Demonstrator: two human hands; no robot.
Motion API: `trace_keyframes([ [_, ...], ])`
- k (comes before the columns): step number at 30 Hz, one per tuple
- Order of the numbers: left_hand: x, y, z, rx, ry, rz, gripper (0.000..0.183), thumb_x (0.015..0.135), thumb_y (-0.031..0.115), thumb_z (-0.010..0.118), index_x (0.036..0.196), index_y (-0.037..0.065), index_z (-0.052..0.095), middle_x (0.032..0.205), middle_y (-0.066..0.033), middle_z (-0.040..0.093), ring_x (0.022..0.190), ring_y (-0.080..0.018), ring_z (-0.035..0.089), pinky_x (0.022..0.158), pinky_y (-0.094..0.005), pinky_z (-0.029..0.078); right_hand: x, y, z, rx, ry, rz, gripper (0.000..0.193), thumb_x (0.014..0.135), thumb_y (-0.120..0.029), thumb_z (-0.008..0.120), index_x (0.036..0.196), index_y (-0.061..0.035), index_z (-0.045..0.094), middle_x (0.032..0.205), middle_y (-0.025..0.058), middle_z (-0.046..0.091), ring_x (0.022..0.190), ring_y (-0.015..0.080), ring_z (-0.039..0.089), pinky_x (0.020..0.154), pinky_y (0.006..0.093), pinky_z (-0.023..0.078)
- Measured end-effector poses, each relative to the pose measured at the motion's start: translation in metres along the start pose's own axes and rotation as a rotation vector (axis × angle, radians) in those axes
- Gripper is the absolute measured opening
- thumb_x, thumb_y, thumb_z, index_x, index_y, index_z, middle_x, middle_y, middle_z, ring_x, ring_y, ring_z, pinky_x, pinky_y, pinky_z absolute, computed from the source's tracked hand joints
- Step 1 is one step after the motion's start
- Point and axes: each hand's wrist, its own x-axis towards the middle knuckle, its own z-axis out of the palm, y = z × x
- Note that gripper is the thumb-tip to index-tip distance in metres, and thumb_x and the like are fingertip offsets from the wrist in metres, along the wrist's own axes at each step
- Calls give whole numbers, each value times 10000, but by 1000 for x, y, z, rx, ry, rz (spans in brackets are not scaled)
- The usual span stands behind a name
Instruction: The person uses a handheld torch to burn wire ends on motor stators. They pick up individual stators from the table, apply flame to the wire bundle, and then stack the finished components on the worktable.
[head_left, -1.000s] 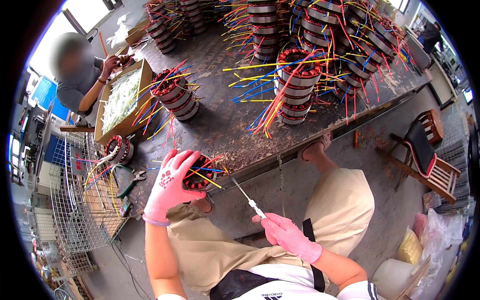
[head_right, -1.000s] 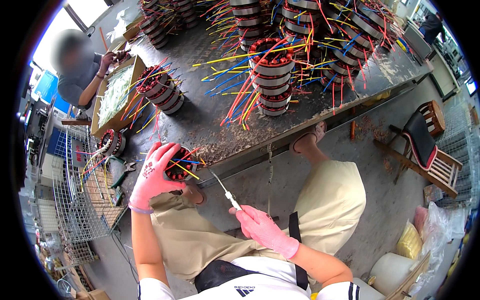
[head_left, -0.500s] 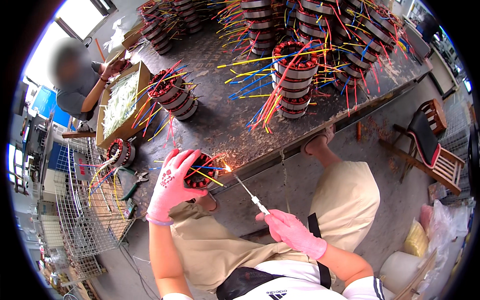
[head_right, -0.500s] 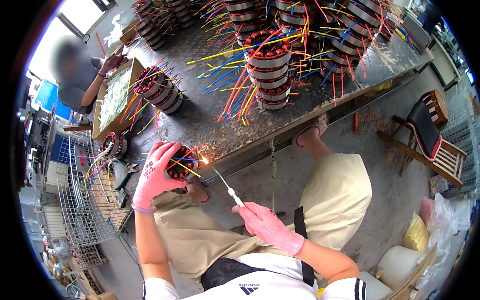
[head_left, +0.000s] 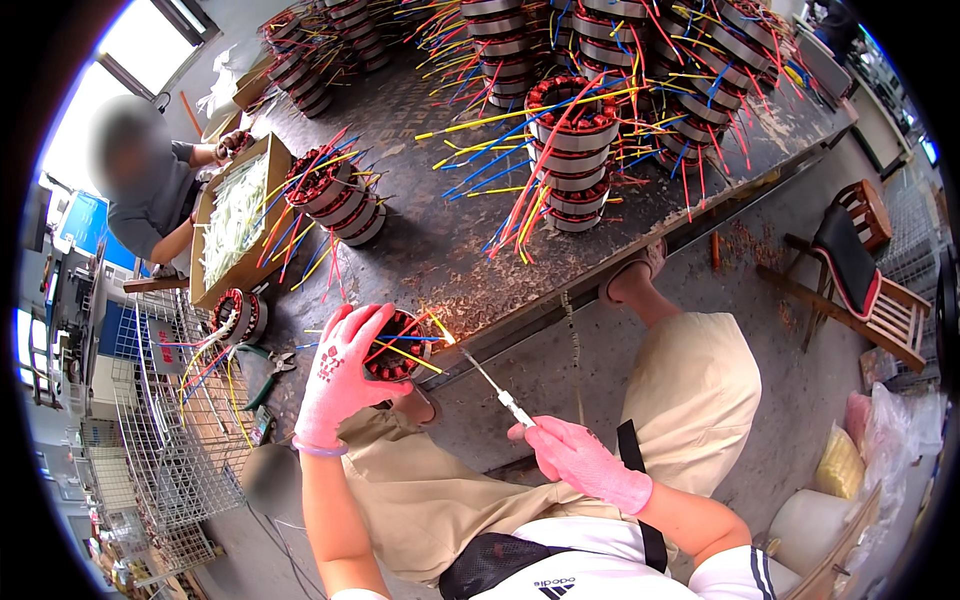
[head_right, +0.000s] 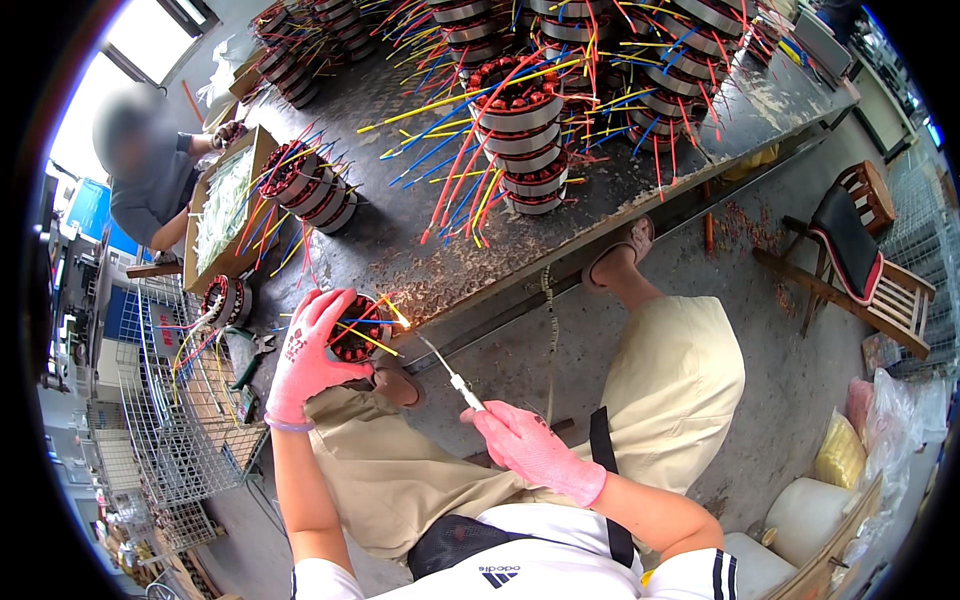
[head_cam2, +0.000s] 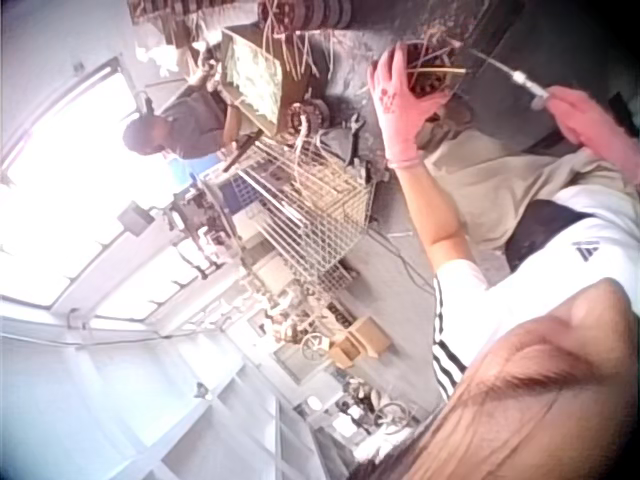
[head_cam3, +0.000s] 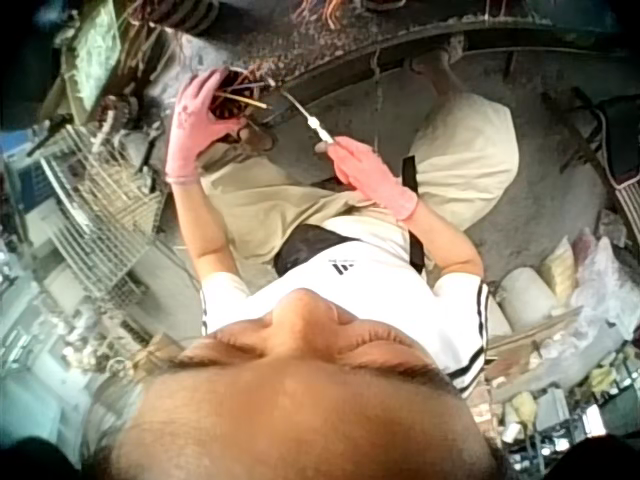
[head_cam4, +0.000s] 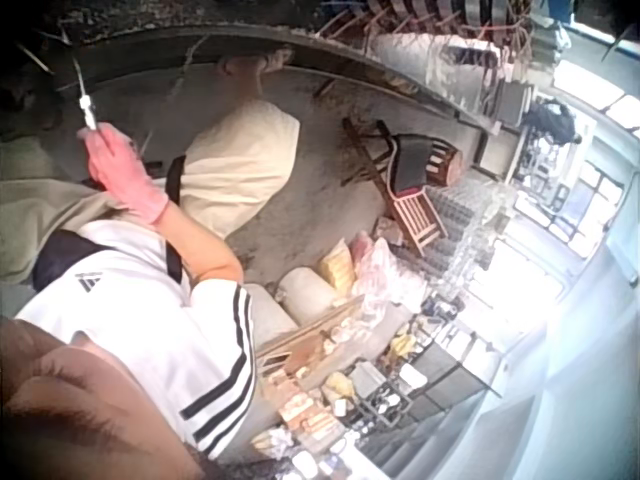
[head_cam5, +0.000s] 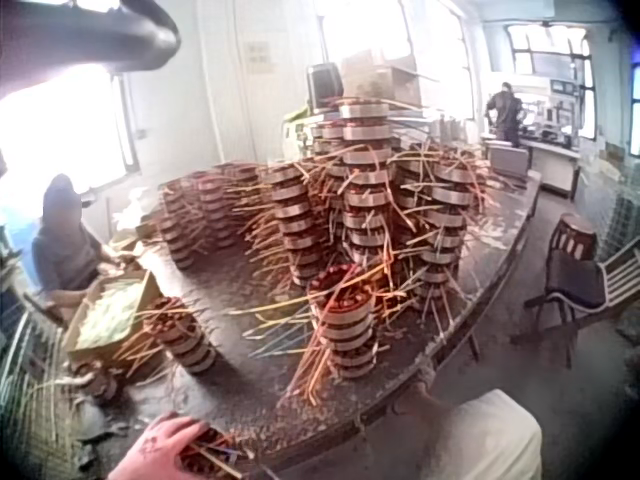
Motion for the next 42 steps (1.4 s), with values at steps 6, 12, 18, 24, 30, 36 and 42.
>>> trace_keyframes([
  [6,-1,-1,2,-4,-1,-19,957,520,244,891,1389,103,517,1362,-139,534,1322,-426,414,1137,-503,345,-1,-3,0,-22,-21,-20,295,1056,-232,462,1198,-26,618,631,-38,432,549,46,399,496,237,331],
  [12,-1,0,1,-14,-3,-23,957,524,238,889,1395,108,516,1363,-138,533,1317,-435,412,1125,-504,353,-2,-5,2,6,-3,24,333,1050,-289,473,1220,-46,624,585,-45,423,522,47,357,485,236,266],
  [18,-2,-2,3,-15,1,-25,962,519,241,891,1396,112,517,1359,-138,534,1313,-436,414,1125,-506,351,1,0,1,17,-12,-1,325,1051,-272,472,1217,-37,624,587,-44,426,523,47,359,487,234,272],
  [24,-2,-1,3,-28,6,-13,959,520,237,892,1392,99,518,1356,-147,533,1315,-424,417,1144,-506,333,2,0,2,11,14,2,321,1049,-258,467,1204,-25,625,582,-40,436,521,46,370,489,231,287],
  [30,-2,-5,4,-13,4,-7,1015,475,220,904,1402,101,508,1386,-133,520,1348,-419,394,1144,-500,335,-3,-10,4,-29,13,23,318,1047,-247,454,1194,-23,626,609,-33,430,532,52,388,495,242,318],
  [36,-1,0,3,-16,10,-10,948,524,244,892,1384,92,523,1359,-145,533,1316,-414,422,1154,-502,325,0,-4,2,-40,13,-20,326,1043,-270,463,1200,-36,627,575,-39,435,513,45,367,480,235,278],
  [42,-2,0,2,-23,-11,-33,956,527,255,890,1395,108,516,1369,-136,531,1324,-435,407,1136,-504,341,-1,-4,2,12,-2,-6,315,1046,-257,464,1194,-29,624,595,-35,433,525,50,379,488,237,299],
])
